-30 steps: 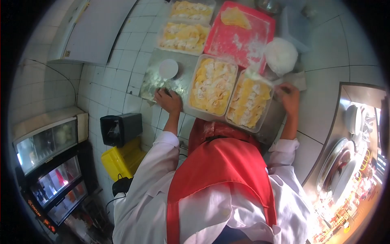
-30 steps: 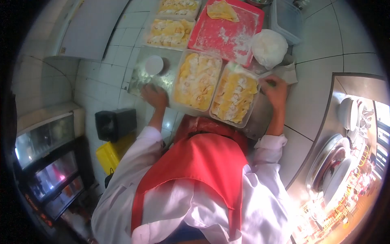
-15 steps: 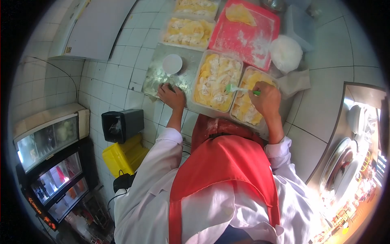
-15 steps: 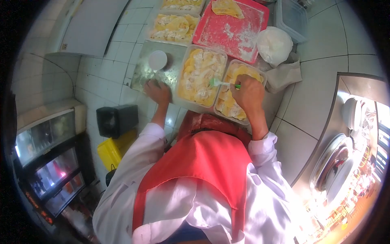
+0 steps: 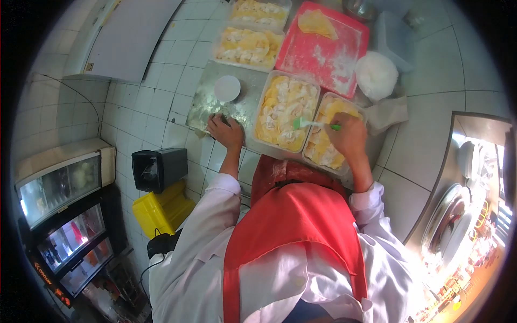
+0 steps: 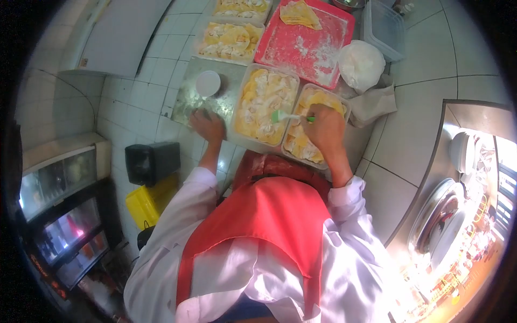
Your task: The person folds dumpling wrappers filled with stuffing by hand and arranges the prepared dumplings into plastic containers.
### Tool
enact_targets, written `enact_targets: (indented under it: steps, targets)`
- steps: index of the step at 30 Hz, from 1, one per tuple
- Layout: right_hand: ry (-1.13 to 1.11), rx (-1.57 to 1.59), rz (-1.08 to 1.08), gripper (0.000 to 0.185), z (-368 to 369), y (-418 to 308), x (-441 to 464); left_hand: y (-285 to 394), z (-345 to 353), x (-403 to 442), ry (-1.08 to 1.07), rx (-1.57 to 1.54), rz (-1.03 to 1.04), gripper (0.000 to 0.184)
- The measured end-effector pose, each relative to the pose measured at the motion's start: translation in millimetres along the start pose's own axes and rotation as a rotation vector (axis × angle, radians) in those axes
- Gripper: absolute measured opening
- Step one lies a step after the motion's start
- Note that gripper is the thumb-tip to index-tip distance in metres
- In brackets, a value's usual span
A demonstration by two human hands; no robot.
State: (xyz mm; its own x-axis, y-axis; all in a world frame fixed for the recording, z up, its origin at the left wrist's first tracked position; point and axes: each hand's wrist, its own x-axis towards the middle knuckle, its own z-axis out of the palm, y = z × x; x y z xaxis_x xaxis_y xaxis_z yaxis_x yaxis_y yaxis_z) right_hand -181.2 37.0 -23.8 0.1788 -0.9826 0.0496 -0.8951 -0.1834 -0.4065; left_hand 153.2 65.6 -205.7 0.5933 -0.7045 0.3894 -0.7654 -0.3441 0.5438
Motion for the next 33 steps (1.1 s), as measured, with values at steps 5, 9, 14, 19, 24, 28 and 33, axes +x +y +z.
enact_targets:
  steps: [5,9,14,19,24,28,33]
  targets:
    - [0.239,0.003,0.193,0.02,-49,31,18,2,-5,-1,0.006,0.004,0.026,0.033]
    - [0.536,-0.219,0.405,0.02,-81,88,47,-1,-1,-1,0.037,0.029,0.069,0.033]
    - [0.436,-0.29,0.559,0.022,-61,142,90,8,-6,-1,0.031,0.047,0.056,0.031]
    - [0.481,-0.262,0.483,0.025,-28,179,90,10,-4,4,0.016,0.013,0.053,0.03]
    - [0.576,0.013,0.583,0.031,-49,161,40,7,-7,-1,0.018,0.031,0.061,0.029]
    - [0.443,0.21,0.478,0.027,-46,130,9,0,-2,-1,0.023,0.061,0.085,0.029]
    - [0.146,0.505,0.215,0.021,-17,64,-14,1,-2,-2,0.039,0.078,0.08,0.03]
